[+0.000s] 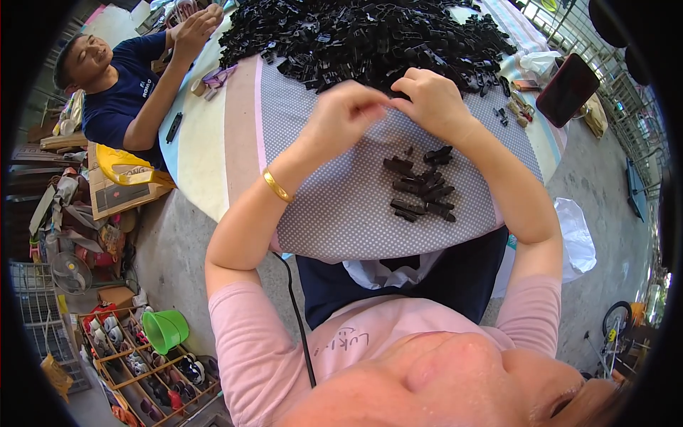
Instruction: Sorting and inspecting small black plastic components on a table.
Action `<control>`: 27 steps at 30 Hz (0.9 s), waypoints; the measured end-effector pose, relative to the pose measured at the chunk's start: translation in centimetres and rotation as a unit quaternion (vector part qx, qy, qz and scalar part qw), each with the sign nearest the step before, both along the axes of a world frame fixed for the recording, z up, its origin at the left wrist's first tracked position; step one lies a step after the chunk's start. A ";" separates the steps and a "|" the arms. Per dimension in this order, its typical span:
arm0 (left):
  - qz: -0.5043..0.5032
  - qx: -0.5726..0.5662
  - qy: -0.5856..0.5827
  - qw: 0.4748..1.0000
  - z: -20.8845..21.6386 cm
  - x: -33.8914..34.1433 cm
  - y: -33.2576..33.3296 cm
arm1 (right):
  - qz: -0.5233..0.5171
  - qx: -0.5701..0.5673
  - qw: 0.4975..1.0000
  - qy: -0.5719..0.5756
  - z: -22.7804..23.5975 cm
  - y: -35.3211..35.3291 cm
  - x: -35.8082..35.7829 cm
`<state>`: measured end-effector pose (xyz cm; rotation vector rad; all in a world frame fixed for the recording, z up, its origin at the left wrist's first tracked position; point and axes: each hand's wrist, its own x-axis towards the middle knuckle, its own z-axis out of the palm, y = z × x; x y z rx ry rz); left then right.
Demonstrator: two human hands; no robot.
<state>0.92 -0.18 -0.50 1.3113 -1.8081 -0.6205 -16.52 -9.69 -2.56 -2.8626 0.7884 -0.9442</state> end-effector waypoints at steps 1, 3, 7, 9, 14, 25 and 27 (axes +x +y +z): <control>0.075 -0.086 -0.050 0.992 -0.2 0.9 -0.8 | -0.005 -0.028 0.999 0.027 0.1 0.3 -0.1; 0.195 -0.179 -0.175 0.948 -1.1 3.5 -2.5 | -0.008 -0.040 0.998 0.049 0.4 1.1 0.0; 0.203 -0.162 -0.270 0.927 -2.0 5.4 -3.3 | -0.033 -0.007 0.991 0.127 1.5 2.3 0.0; 0.208 -0.130 -0.254 0.935 -1.6 4.8 -3.1 | -0.042 0.003 0.987 0.155 1.5 2.3 -0.2; 0.165 -0.055 -0.214 0.961 -0.8 4.4 -2.3 | -0.037 0.001 0.990 0.134 1.1 1.7 -0.6; 0.113 -0.105 -0.072 0.985 0.4 2.0 -1.3 | 0.081 0.261 0.945 -0.179 2.6 1.4 -0.4; 0.096 -0.095 -0.034 0.990 0.1 1.6 -1.2 | 0.121 0.378 0.895 -0.205 2.5 1.3 -0.5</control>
